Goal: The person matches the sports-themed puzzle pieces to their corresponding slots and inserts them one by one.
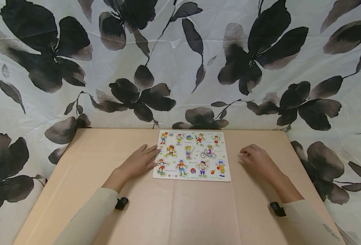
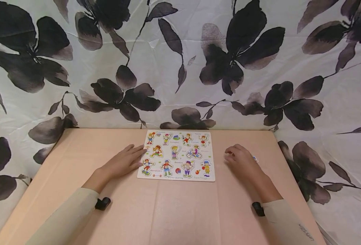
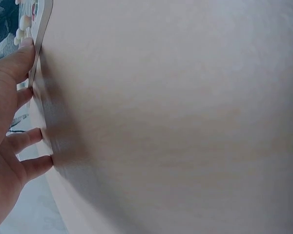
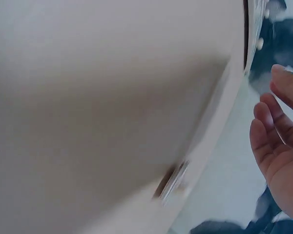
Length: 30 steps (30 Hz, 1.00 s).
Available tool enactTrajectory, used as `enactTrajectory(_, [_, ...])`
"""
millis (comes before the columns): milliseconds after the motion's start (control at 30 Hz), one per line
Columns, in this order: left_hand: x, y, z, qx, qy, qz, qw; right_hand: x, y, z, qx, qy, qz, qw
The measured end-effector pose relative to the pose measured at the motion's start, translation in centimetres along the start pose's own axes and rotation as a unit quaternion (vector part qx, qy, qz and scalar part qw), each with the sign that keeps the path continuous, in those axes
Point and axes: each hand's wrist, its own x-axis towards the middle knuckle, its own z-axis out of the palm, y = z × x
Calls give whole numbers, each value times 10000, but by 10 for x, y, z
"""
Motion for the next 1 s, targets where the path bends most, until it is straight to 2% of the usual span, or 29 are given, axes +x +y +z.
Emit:
enactTrajectory(200, [0, 0, 2, 46, 9, 0, 10000, -13, 30, -11, -66, 355, 72, 9993])
enactTrajectory(333, [1, 0, 2, 32, 39, 31, 10000, -21, 45, -16, -146, 407, 144, 9990])
enactTrajectory(600, [1, -1, 0, -34, 33, -2, 10000, -33, 72, -22, -218, 18, 623, 9978])
enactTrajectory(833, [3, -2, 1, -5, -61, -89, 9999, -38, 83, -25, -292, -322, 932, 9947])
enactTrajectory(1000, [2, -3, 2, -43, -89, -102, 9999, -39, 86, -26, -414, -423, 901, 9942])
